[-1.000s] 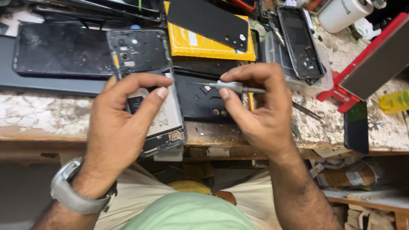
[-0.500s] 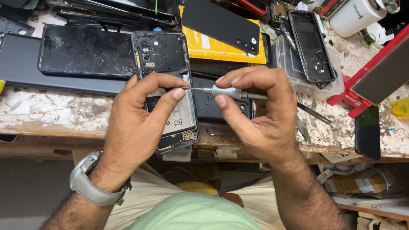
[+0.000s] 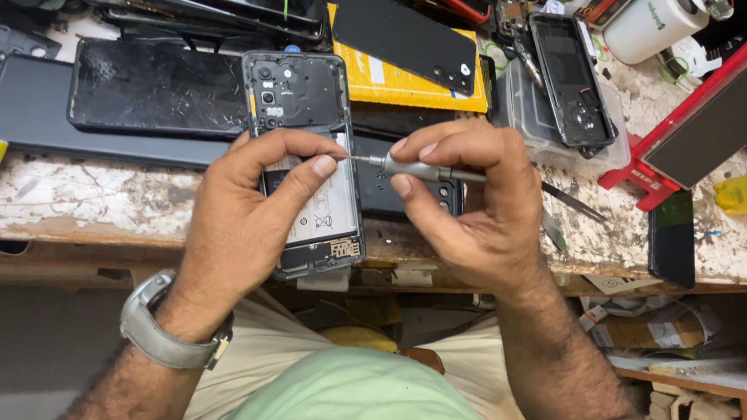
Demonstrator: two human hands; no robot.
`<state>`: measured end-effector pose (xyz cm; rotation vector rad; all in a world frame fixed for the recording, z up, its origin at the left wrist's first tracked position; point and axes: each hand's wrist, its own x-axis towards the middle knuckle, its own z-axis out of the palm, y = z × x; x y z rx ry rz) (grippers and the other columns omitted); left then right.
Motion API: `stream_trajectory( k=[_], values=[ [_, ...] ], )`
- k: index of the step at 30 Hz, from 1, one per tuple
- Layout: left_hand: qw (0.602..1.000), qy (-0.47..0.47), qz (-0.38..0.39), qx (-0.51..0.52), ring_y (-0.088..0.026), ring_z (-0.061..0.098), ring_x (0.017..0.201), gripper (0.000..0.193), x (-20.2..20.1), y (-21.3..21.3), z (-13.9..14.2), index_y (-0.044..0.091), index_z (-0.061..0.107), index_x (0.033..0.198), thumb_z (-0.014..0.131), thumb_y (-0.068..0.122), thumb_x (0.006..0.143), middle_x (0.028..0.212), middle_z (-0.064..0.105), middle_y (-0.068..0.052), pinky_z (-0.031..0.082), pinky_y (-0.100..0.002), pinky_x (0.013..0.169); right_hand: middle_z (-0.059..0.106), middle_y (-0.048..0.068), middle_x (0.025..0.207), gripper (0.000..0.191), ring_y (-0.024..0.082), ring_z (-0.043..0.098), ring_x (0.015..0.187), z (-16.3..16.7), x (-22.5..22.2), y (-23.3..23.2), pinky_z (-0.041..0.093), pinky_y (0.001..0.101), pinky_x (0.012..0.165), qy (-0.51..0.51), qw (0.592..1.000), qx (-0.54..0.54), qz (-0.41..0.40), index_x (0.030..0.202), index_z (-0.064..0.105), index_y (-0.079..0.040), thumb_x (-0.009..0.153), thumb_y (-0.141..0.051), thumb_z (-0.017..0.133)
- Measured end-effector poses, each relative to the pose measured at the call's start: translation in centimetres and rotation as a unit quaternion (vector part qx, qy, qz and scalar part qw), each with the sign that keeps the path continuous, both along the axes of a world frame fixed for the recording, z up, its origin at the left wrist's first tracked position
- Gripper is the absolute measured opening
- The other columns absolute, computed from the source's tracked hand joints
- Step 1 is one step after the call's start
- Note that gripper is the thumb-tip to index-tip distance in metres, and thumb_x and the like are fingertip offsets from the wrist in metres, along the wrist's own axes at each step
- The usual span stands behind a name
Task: The person reassembles a disassembled smartphone by placing a black metal shield over the motherboard and battery, then securing it with multiple screws using a screwdriver. The person handles the phone and screwdriver throughout the process.
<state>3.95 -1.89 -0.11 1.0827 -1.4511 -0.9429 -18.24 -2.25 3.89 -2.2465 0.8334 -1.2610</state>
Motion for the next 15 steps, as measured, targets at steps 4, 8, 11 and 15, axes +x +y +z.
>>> stream_trajectory(
  k=[4, 8, 11, 15],
  values=[
    [0.999, 0.041, -0.023, -0.006, -0.013, 0.067, 0.113, 0.032, 0.2, 0.2, -0.4, 0.009, 0.068, 0.13, 0.07, 0.015, 0.099, 0.121, 0.074, -0.003, 0.054, -0.027, 0.098, 0.064, 0.015, 0.116, 0.037, 0.018, 0.069, 0.109, -0.3, -0.5, 0.1, 0.061, 0.0263, 0.094, -0.026, 1.0, 0.012, -0.006, 0.12, 0.044, -0.005, 0.103, 0.013, 0.072],
    [0.993, 0.116, -0.033, 0.004, -0.015, 0.063, 0.123, 0.047, 0.3, 0.2, -1.0, 0.005, 0.056, 0.147, 0.068, 0.006, 0.102, 0.135, 0.067, -0.009, 0.053, -0.028, 0.107, 0.063, 0.015, 0.116, 0.04, 0.018, 0.068, 0.105, -0.5, -1.7, 1.2, 0.059, 0.0267, 0.094, -0.035, 0.999, -0.001, -0.031, 0.121, 0.043, -0.005, 0.102, 0.015, 0.072],
    [0.989, 0.134, -0.038, -0.048, -0.019, 0.055, 0.14, 0.06, 0.2, 0.0, -1.2, 0.002, 0.045, 0.156, 0.067, -0.003, 0.101, 0.152, 0.055, -0.013, 0.048, -0.03, 0.12, 0.063, 0.015, 0.116, 0.039, 0.018, 0.068, 0.106, -0.4, -2.3, 2.1, 0.059, 0.0264, 0.095, -0.033, 0.999, -0.003, -0.03, 0.12, 0.044, -0.005, 0.102, 0.015, 0.072],
    [0.992, 0.083, -0.014, -0.089, -0.022, 0.048, 0.153, 0.063, 0.4, 0.3, -0.9, 0.001, 0.04, 0.159, 0.064, -0.008, 0.101, 0.161, 0.046, -0.015, 0.044, -0.033, 0.128, 0.066, 0.016, 0.112, 0.04, 0.019, 0.07, 0.102, -0.1, -2.6, 3.0, 0.06, 0.0261, 0.086, 0.031, 0.998, -0.027, -0.038, 0.119, 0.047, -0.004, 0.097, 0.015, 0.074]
  ],
)
